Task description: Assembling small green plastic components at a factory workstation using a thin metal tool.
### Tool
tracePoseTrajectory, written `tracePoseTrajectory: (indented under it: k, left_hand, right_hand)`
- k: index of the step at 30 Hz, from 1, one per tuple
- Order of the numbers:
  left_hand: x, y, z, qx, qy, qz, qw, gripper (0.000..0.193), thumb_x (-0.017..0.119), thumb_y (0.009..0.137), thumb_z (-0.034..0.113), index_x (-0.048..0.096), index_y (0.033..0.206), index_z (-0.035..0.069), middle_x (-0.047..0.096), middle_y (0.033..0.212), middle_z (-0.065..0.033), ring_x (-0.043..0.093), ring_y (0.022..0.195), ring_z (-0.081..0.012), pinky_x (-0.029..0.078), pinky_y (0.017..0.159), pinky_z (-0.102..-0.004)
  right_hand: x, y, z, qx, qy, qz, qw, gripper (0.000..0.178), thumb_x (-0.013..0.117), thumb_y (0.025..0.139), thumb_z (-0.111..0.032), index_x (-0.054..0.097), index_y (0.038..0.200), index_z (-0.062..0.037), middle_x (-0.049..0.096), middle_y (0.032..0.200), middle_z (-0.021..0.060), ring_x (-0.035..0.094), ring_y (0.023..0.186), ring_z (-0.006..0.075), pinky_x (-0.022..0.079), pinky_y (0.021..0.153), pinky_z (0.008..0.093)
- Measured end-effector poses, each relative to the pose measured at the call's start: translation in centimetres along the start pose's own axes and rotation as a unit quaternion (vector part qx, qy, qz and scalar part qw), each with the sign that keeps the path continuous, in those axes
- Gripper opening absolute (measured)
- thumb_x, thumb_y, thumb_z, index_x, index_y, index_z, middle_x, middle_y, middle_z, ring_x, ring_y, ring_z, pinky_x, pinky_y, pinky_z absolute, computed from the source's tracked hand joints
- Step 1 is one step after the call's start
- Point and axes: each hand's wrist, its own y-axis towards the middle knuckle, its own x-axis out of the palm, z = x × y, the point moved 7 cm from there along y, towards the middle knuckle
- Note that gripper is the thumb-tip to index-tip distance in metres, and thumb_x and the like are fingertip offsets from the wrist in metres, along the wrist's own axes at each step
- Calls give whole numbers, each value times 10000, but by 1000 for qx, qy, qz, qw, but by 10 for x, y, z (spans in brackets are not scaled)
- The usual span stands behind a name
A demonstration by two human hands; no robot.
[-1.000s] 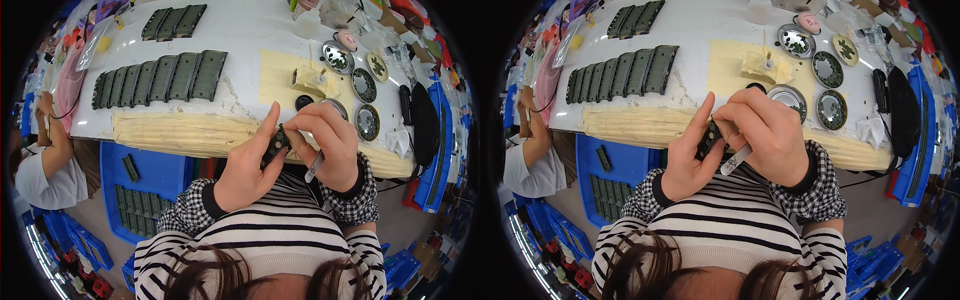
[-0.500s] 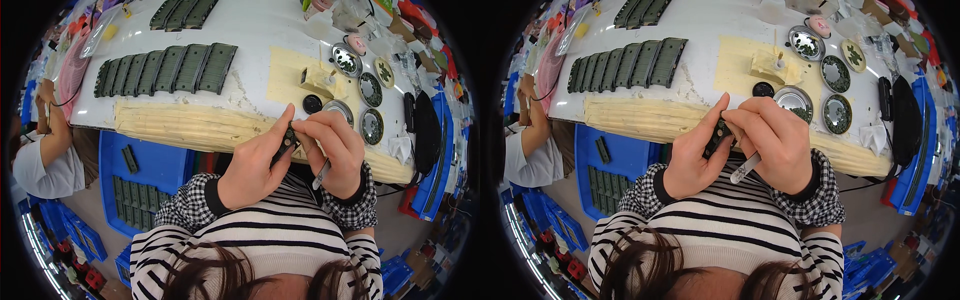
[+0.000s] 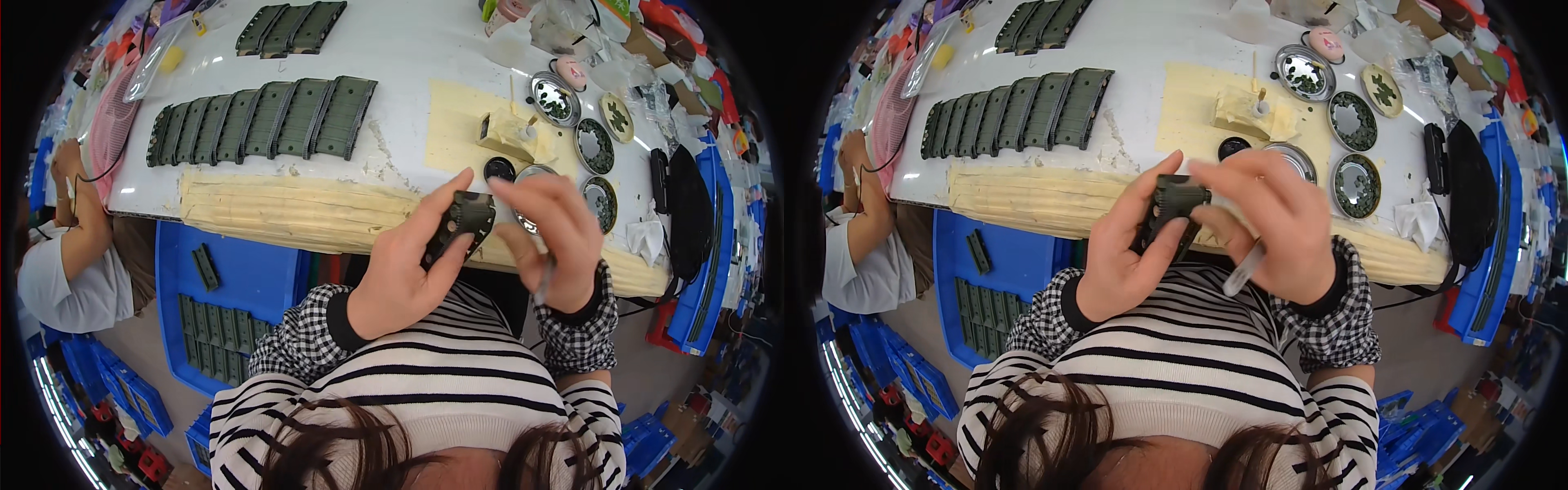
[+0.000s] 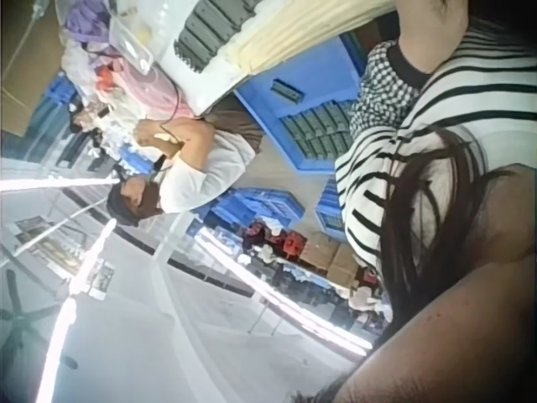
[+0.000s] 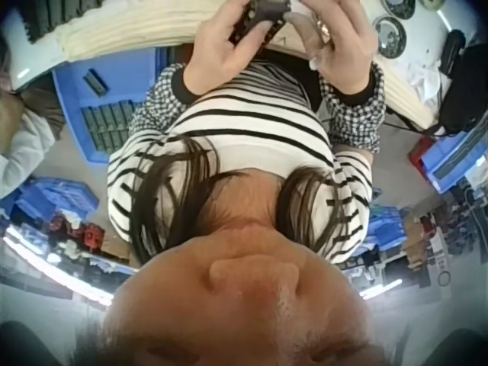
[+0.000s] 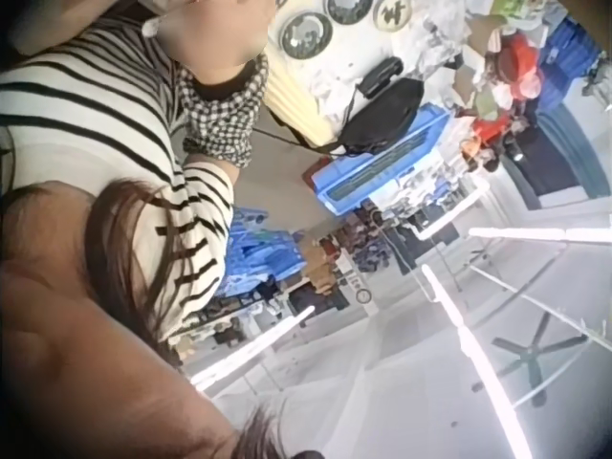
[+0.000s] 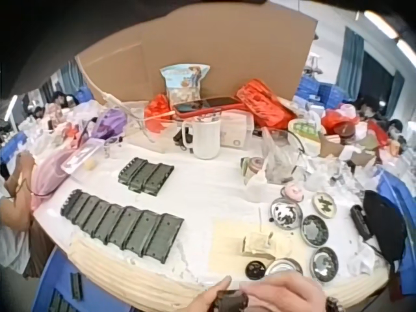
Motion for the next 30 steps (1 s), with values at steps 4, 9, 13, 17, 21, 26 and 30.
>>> tracePoseTrajectory:
  k: [4,9,13,17,21,26,30]
  left_hand:
    - [4,5,-21,-179,-333,-8,926,446,490,991,72,336,1408,54,551,1289,-198,653,959,-196,555,846,-330]
    - [12,7,-26,-229,-433,-17,872,446,480,1011,165,336,1419,57,604,1198,-188,671,874,-196,565,777,-322]
    - [18,5,-32,-250,-520,-42,816,489,457,1017,195,298,1450,32,624,1145,-148,656,826,-186,566,730,-322]
    - [23,3,-34,-240,-631,-69,734,478,476,1017,212,326,1431,25,626,1112,-133,660,813,-178,576,735,-322]
    - [30,2,-35,-250,-674,-83,691,521,471,1014,242,301,1449,11,632,1083,-110,643,792,-175,572,709,-312]
    - [34,-1,-35,-258,-675,-86,686,540,469,1013,254,290,1461,11,638,1068,-98,637,785,-170,568,682,-302]
    - [33,-2,-36,-260,-665,-83,695,540,466,1014,258,292,1463,12,641,1069,-92,639,788,-168,568,675,-299]
  right_hand:
    - [-33,10,41,71,-85,86,990,253,701,773,55,687,1013,-23,595,840,81,596,713,160,469,571,279]
    - [-14,21,70,107,-102,34,988,209,705,780,-11,688,982,-60,582,833,65,602,716,184,483,581,282]
    - [-11,21,77,75,-87,45,992,162,691,793,7,684,946,-44,595,847,61,596,683,168,471,552,260]
    - [-40,18,46,112,-60,159,979,78,670,838,28,677,913,6,612,866,53,583,669,98,443,549,222]
    - [-17,-3,34,193,276,152,929,109,601,942,-35,604,1023,38,619,957,63,637,795,104,491,669,210]
    - [10,-13,35,230,452,112,855,152,524,993,-96,529,1054,43,564,916,63,611,800,103,582,793,312]
    - [12,-12,33,235,437,103,862,145,515,995,-90,524,1049,44,560,912,62,617,799,109,590,789,318]
